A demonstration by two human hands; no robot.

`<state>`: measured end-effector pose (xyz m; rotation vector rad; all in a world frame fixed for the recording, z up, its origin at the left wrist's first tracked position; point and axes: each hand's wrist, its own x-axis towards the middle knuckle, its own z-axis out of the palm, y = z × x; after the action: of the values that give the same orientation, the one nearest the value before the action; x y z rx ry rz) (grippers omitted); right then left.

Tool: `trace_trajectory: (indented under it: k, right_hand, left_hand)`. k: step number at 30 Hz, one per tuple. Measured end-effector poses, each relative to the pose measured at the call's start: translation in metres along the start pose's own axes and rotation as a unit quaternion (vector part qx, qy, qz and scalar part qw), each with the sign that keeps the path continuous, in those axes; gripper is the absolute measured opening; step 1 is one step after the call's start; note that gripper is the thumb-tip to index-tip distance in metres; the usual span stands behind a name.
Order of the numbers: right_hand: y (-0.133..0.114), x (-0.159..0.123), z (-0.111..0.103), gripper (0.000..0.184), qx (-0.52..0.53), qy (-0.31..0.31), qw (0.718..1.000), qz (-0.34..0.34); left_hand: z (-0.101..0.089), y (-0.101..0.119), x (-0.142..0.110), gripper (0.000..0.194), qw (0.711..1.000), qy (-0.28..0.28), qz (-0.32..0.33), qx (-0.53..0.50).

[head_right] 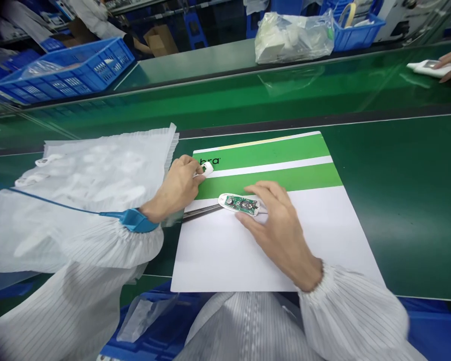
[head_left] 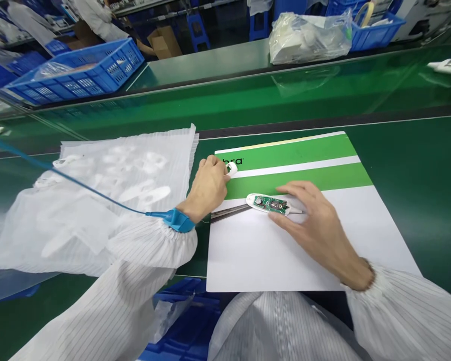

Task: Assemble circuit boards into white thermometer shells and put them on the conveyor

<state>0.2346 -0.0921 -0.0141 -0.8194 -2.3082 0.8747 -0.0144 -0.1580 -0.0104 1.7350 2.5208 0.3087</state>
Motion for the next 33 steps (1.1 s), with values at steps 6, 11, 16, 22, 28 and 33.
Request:
trace_trajectory:
  k: [6, 11, 16, 22, 28, 33]
  right_hand:
    - [0.025, -0.020, -0.021, 0.034, -0.089, -0.009, 0.996, 0.001]
    - [0.030, -0.019, -0.013, 0.027, -0.086, 0.013, 0.996, 0.011]
    - [0.031, -0.019, -0.014, 0.026, -0.073, 0.018, 0.997, 0.009]
    - [0.031, -0.020, -0.020, 0.019, -0.072, 0.001, 0.997, 0.031]
    - [0.032, -0.020, -0.016, 0.016, -0.064, 0.032, 0.997, 0.017]
    - [0.033, -0.020, -0.015, 0.016, -0.065, 0.037, 0.997, 0.010]
  left_hand:
    - [-0.027, 0.016, -0.012, 0.006, 0.996, -0.002, 0.042, -0.079]
    - [-0.036, 0.061, -0.023, 0.006, 0.982, -0.027, 0.168, -0.076]
    - [-0.011, 0.088, -0.028, 0.007, 0.955, -0.082, 0.282, -0.050]
    - [0.004, 0.086, -0.029, 0.013, 0.948, -0.097, 0.300, -0.045]
    - [0.001, 0.087, -0.033, 0.027, 0.957, -0.070, 0.283, -0.009]
    - [-0.003, 0.090, -0.027, 0.030, 0.956, -0.108, 0.268, -0.047]
